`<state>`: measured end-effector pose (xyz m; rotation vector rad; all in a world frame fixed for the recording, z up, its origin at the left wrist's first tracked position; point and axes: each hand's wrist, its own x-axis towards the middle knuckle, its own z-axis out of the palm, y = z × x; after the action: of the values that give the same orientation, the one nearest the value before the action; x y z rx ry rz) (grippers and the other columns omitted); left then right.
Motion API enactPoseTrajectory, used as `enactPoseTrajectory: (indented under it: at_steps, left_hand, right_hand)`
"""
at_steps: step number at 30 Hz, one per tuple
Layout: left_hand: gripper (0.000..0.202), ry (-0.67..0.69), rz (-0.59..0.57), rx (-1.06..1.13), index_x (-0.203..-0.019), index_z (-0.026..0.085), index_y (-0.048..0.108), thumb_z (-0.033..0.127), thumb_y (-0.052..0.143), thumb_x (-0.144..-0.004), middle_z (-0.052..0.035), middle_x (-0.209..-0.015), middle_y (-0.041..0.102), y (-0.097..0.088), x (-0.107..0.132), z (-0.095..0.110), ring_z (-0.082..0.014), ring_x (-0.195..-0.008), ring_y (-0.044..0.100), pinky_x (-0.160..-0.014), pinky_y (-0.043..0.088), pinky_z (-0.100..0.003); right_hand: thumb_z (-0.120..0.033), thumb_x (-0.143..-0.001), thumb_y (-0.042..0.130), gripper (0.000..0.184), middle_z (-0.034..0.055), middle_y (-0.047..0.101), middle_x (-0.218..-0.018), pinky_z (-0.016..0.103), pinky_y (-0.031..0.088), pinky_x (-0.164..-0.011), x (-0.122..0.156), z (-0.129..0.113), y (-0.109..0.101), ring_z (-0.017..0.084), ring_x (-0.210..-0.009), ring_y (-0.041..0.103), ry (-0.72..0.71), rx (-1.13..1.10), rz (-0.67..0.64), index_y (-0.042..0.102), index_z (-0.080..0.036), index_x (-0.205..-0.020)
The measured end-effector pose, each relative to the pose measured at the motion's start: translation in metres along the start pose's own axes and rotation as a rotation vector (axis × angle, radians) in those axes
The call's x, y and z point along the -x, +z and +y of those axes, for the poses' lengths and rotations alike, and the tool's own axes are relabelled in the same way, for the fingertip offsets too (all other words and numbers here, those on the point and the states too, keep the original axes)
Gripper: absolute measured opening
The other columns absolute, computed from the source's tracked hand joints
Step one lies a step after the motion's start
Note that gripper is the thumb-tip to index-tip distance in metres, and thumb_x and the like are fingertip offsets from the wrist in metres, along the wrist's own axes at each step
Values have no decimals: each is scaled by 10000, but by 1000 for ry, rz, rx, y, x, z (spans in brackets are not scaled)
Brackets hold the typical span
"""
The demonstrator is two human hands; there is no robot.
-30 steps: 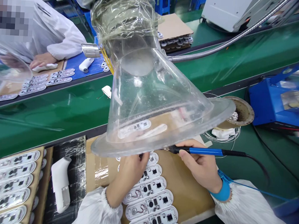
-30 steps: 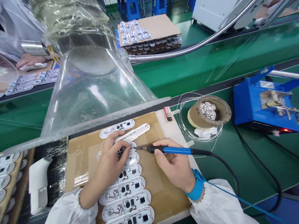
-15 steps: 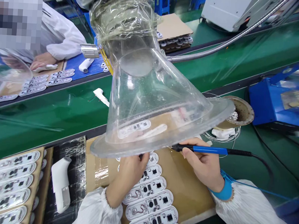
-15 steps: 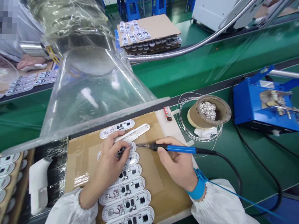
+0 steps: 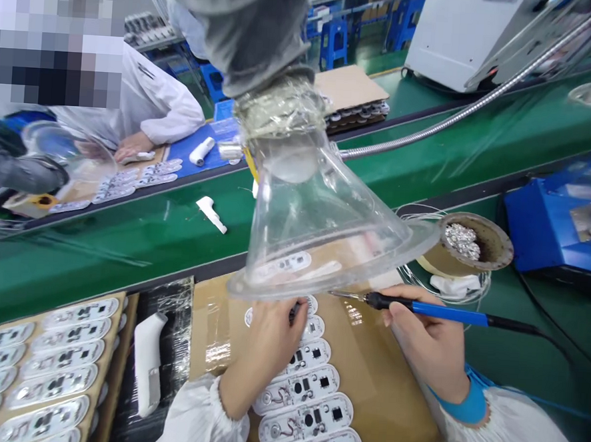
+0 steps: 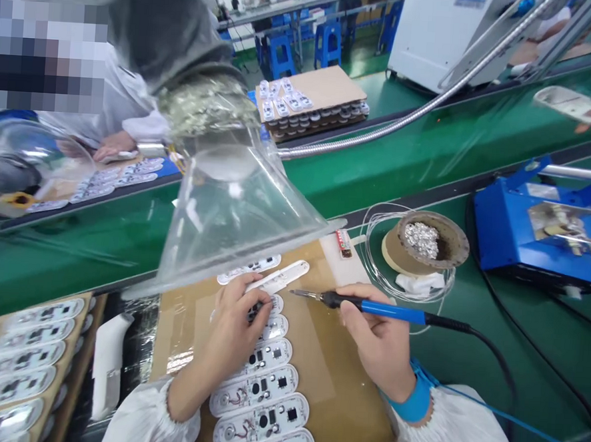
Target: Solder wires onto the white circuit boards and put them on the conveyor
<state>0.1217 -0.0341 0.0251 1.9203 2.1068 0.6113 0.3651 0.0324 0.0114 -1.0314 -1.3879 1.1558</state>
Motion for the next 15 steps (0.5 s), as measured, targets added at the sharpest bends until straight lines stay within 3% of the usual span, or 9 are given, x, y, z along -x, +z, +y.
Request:
enactPoseTrajectory:
  at_steps: [2, 5, 10, 12, 15]
  left_hand:
    - [149, 4, -73, -5, -927, 235, 743, 163, 620, -972, -113, -1287, 688, -6, -2, -1, -353, -1266, 627, -1061, 468, -579]
    - [183, -5, -172, 25, -977, 243, 762, 163, 598, -994, -99, -1167, 730, -16, -6, -4, -320, -1200, 656, -1021, 519, -519]
    - [281, -43, -271, 51, -954, 225, 773, 132, 516, -1021, -71, -984, 756, -35, -9, -9, -241, -943, 694, -886, 564, -398]
    - [282, -53, -266, 60, -910, 226, 771, 134, 525, -1012, -62, -955, 759, -48, -10, -15, -233, -924, 693, -871, 565, -383]
    - [247, -15, -175, 94, -928, 238, 782, 150, 558, -986, -68, -1100, 758, -79, -21, -34, -232, -1052, 694, -936, 565, -369]
  right_hand:
    - [-248, -952, 714, 89, 20, 731, -748, 251, 537, -519, 0, 2, -3, 162, -588, 660, -7, 11, 11, 784, -239, -1007]
    - [-319, -946, 743, 112, 38, 744, -751, 253, 559, -514, 3, 5, -8, 181, -587, 690, 11, 15, 23, 784, -234, -1007]
    - [-415, -904, 793, 199, 59, 727, -738, 308, 608, -575, 4, 16, -18, 227, -627, 705, 45, -16, 73, 800, -237, -993]
    - [-447, -882, 810, 225, 63, 718, -720, 319, 598, -549, 2, 20, -22, 237, -617, 696, 51, -40, 96, 808, -239, -966]
    - [-480, -843, 840, 267, 77, 714, -719, 325, 571, -504, 2, 24, -25, 254, -620, 692, 69, -65, 133, 814, -234, -942]
